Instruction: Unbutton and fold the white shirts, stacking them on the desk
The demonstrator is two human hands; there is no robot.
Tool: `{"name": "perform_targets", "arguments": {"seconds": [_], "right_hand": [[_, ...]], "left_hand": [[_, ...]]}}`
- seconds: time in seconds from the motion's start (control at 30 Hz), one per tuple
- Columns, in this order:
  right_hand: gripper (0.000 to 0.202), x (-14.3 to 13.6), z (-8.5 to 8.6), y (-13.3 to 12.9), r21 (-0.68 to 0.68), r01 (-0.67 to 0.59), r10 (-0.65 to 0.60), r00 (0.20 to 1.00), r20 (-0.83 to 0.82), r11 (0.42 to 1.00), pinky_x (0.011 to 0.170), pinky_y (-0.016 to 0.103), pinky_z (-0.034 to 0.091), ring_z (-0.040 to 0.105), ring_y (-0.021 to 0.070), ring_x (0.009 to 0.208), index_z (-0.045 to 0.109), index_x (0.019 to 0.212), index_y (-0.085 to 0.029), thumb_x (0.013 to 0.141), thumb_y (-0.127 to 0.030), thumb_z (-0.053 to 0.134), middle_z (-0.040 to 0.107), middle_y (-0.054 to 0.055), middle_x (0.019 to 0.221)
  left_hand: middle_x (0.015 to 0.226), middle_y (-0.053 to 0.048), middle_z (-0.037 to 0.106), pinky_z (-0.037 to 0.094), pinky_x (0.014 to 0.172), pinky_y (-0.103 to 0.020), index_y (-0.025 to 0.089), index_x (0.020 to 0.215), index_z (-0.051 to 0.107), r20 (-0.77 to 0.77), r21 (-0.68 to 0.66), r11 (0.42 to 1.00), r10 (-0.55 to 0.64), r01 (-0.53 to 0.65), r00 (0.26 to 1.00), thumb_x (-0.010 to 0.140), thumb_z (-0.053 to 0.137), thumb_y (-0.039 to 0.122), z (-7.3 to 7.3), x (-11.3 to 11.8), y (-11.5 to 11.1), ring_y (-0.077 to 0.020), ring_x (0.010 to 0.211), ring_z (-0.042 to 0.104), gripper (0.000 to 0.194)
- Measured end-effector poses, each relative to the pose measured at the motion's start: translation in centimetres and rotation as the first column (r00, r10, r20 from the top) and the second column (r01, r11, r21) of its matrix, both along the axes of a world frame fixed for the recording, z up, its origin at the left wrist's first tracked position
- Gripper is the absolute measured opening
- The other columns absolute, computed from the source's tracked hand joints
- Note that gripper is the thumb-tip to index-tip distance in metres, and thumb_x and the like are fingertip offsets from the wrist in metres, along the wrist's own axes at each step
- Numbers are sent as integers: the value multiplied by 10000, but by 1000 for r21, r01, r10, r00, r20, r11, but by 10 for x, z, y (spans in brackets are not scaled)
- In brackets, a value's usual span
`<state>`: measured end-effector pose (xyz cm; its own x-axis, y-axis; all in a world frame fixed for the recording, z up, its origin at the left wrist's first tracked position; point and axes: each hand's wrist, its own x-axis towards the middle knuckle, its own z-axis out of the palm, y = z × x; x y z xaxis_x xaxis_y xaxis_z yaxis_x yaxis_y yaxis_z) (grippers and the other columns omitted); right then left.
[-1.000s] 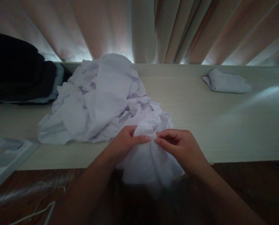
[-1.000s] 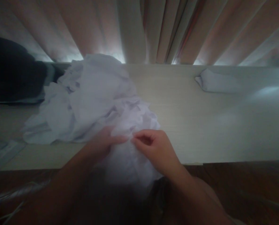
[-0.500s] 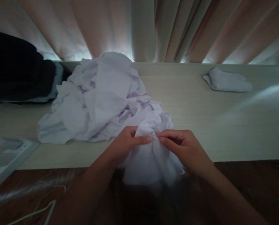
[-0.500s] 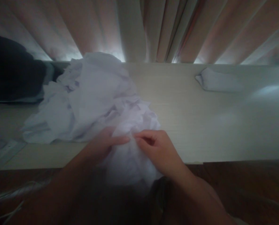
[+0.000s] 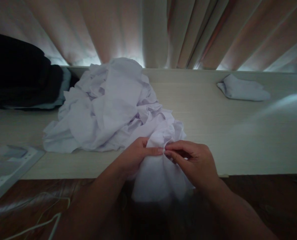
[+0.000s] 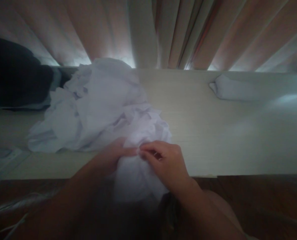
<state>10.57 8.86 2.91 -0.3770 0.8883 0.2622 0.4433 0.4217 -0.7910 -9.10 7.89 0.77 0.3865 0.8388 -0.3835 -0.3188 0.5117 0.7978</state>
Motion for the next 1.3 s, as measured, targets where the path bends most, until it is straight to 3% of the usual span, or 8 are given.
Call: {"name": "perform_targets", "arguments": {"seconds": [0.2,0.37,0.53,0.63,0.77,0.97,1.1,1.3], "right_hand": [[97,-3,-1,-5,194,-8,9,1000,-4,981,709,233,587,742,139,780,781,912,-229,867,-161,729,795,-6,897],[120,-4,2,-5,139,-76,84,995,-55,987,725,275,602,734,165,837,784,951,-248,900,-184,696,783,18,948],[113,-3,2,-1,69,-118,122,991,-47,991,696,246,592,711,149,845,771,984,-224,901,-193,701,763,28,984],[117,-1,0,3,98,-106,108,994,-6,989,731,257,584,708,154,867,765,982,-218,909,-174,686,764,28,976],[132,1,-4,6,179,-83,75,996,51,980,833,299,572,711,172,912,752,1005,-218,915,-163,673,766,33,993],[121,1,-11,8,179,-72,52,992,113,981,835,312,567,709,184,912,737,1000,-214,913,-162,670,761,42,994],[119,-2,-13,8,168,-88,68,990,124,982,830,310,565,703,180,908,736,1001,-220,919,-169,666,758,36,992],[98,-8,-13,7,120,-50,36,993,113,991,792,314,578,708,180,867,755,963,-229,907,-188,686,765,29,960]], "left_hand": [[838,-97,752,510,727,-282,107,937,787,-15,81,996,-20,21,1000,685,857,326,-5,-4,4,-186,759,670,341],[823,-87,745,501,718,-285,116,883,792,-75,170,984,-35,48,997,661,877,383,-7,-6,6,-188,761,657,358],[725,-72,728,491,666,-274,111,799,782,-80,104,994,27,-18,996,592,909,414,-3,2,4,-170,676,637,388],[672,-57,709,459,610,-257,114,715,760,-139,61,994,102,-94,985,586,907,408,-4,8,3,-155,620,607,353],[648,-41,680,391,545,-240,124,698,754,-302,98,982,182,-159,936,684,836,423,-2,12,0,-136,582,546,310],[546,-4,549,317,498,-236,129,588,684,-461,161,981,174,-112,870,753,753,536,9,9,-1,-111,532,431,444],[526,21,513,293,491,-228,135,582,671,-506,194,978,168,-78,846,717,795,496,11,6,-1,-103,531,405,405],[485,51,390,209,461,-232,166,479,517,-566,318,946,245,-66,787,777,737,409,4,3,-3,-80,493,295,443]]}}
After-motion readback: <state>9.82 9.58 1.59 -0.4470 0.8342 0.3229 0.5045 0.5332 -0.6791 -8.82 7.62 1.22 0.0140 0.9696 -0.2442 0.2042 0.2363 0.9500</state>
